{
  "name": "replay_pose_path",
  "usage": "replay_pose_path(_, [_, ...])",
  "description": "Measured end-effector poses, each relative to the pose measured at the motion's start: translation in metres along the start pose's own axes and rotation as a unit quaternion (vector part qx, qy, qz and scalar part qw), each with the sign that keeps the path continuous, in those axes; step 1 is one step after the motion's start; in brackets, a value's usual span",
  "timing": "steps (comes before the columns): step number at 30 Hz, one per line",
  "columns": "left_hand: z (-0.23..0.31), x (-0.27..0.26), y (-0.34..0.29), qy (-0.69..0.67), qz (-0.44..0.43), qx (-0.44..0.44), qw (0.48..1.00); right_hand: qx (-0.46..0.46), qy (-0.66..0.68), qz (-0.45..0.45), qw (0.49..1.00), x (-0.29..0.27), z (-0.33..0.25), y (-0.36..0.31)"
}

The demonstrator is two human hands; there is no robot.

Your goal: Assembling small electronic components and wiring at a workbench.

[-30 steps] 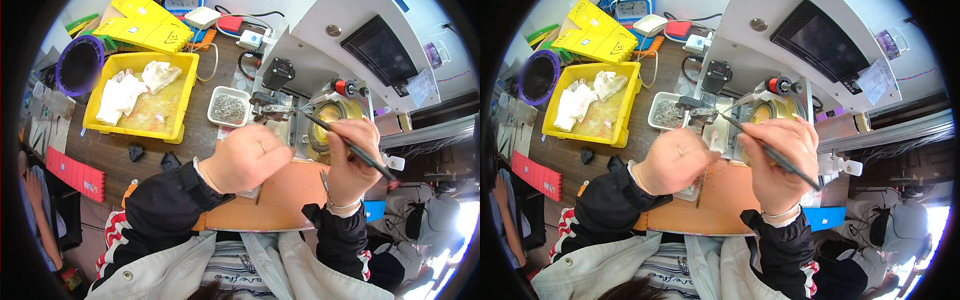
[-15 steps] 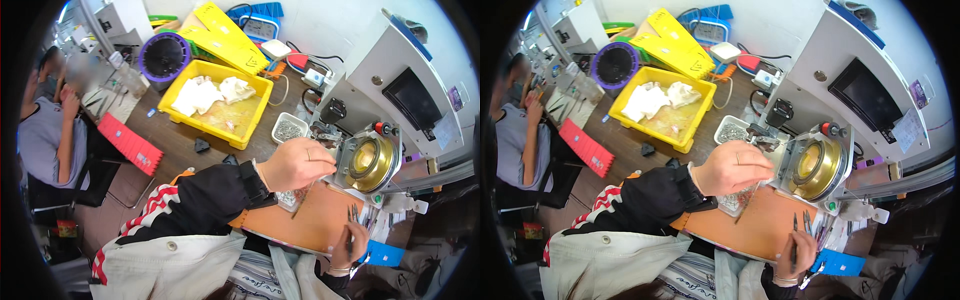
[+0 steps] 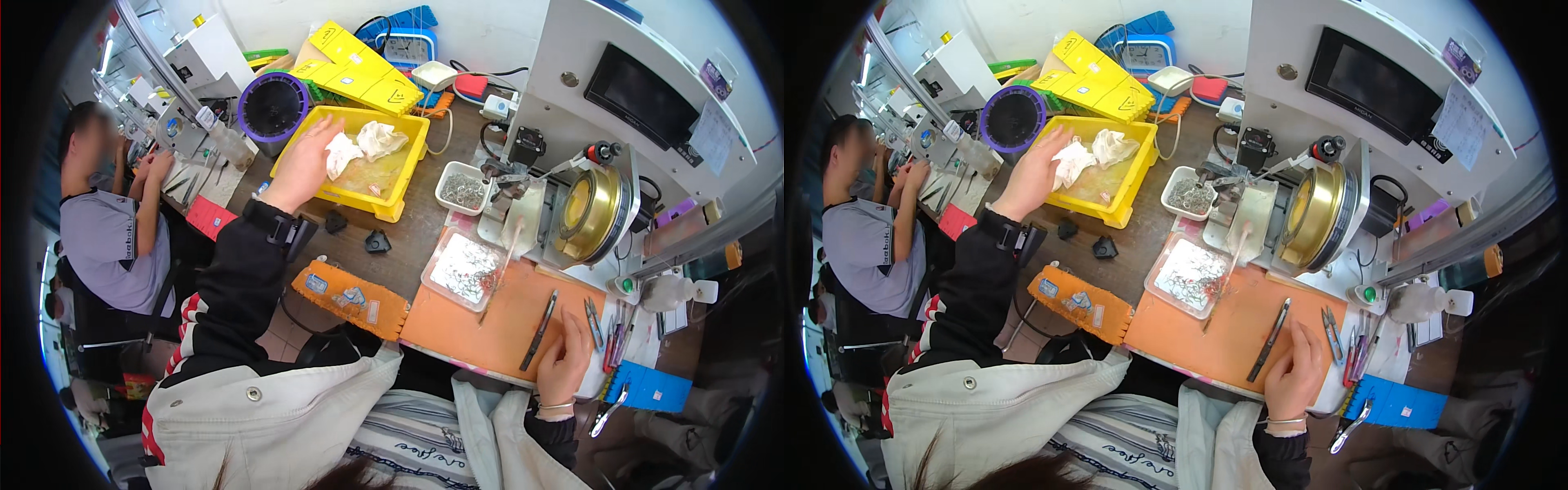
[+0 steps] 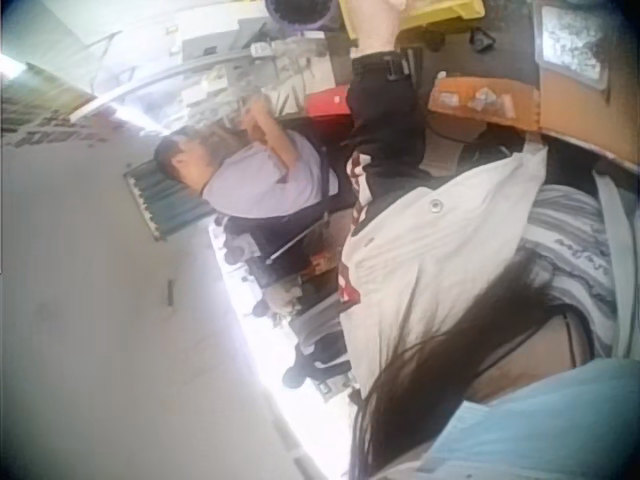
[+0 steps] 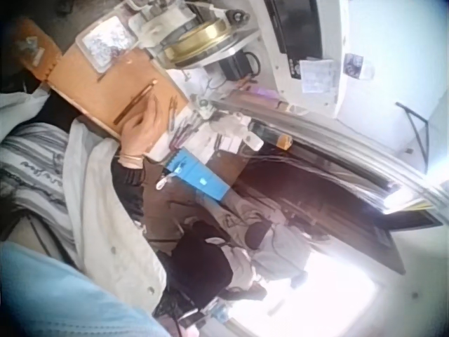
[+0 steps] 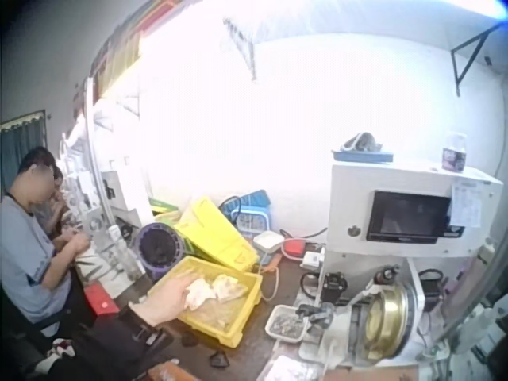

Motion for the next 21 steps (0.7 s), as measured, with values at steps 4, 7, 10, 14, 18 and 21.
replay_pose_path(4, [-0.023,0.006,-0.002,-0.128,-0.073,-0.141,0.979,-0.018,0.031,0.028,0.999,-0.009,-0.003,-0.007])
replay_pose_path(7, [-0.021,0.017,0.012,-0.071,-0.069,-0.148,0.984,-0.009,0.025,0.053,0.998,-0.017,0.0,-0.005])
replay_pose_path(10, [0.015,-0.011,0.011,0.052,0.058,0.118,0.99,-0.027,0.069,0.088,0.993,-0.014,0.002,-0.004])
replay_pose_path(14, [0.027,-0.001,0.023,-0.33,-0.085,-0.083,0.937,-0.066,0.063,0.143,0.985,-0.025,-0.01,-0.003])
replay_pose_path(18, [0.084,-0.027,0.045,-0.272,-0.024,0.027,0.962,-0.069,0.065,0.138,0.986,-0.025,-0.007,-0.005])
replay_pose_path(21, [0.149,-0.044,0.052,-0.298,0.029,0.08,0.951,-0.061,0.062,0.139,0.987,-0.028,-0.005,-0.005])
Point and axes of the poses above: each hand's wrist, its own y-axis towards the middle knuckle, its own x-axis out of the palm, z = x × y, the point moved 10 cm from there along y, towards the middle knuckle
